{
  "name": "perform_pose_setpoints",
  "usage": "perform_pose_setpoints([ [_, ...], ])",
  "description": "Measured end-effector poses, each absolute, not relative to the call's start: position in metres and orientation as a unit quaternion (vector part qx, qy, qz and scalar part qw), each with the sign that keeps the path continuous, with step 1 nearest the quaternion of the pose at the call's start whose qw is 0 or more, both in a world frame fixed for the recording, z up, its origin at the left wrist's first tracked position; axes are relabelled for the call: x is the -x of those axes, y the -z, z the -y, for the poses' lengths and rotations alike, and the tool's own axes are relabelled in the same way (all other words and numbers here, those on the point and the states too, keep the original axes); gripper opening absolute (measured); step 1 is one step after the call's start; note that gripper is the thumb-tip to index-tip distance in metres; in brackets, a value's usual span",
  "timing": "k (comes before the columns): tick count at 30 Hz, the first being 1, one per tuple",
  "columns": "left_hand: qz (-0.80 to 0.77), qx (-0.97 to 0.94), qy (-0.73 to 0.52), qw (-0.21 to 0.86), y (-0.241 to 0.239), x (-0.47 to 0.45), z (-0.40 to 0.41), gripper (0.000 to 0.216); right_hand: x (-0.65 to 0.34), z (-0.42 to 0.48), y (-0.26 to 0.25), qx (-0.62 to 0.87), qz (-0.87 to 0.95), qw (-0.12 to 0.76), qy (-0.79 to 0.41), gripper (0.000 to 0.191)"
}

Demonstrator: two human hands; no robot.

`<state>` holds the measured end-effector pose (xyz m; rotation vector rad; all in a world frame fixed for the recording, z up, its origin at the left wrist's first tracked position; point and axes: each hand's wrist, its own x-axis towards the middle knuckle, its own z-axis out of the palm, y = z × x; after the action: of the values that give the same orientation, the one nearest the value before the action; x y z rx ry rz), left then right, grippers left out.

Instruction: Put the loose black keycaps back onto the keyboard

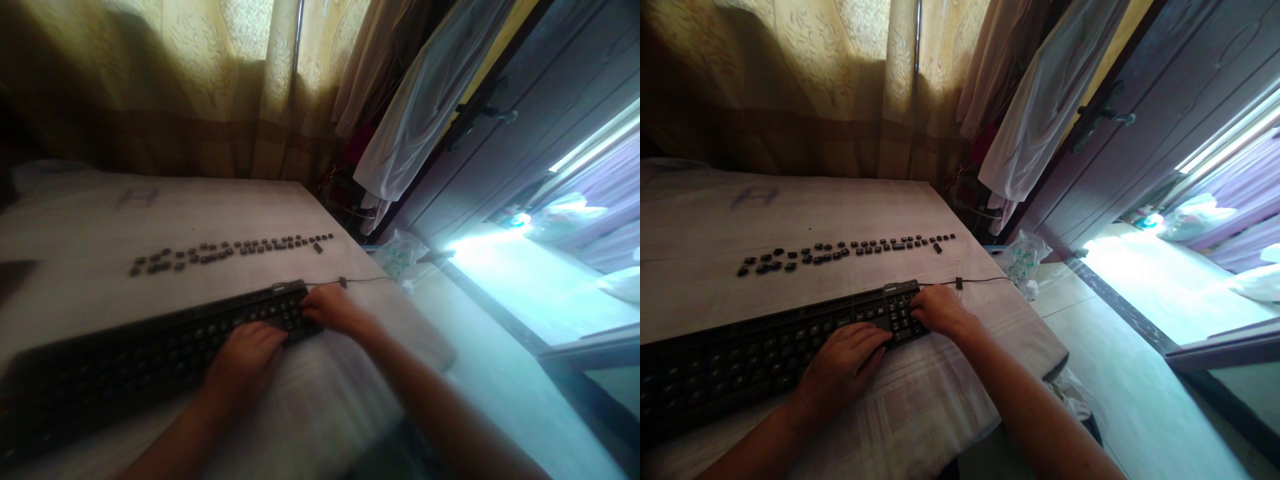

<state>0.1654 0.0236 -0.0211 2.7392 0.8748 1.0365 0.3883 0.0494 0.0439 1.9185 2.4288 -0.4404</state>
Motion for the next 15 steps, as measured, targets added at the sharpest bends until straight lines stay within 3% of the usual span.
perform_pose_setpoints([
  [6, -0.286, -0.894, -0.341, 0.047, 0.022, -0.165, -0.023, 0.025, -0.405, -0.054, -0.031, -0.661, -0.702, -0.142, 0.224, 0.023],
  [15, -0.283, -0.895, -0.343, 0.048, 0.02, -0.166, -0.023, 0.025, -0.393, -0.047, -0.026, -0.638, -0.741, -0.1, 0.186, 0.026],
])
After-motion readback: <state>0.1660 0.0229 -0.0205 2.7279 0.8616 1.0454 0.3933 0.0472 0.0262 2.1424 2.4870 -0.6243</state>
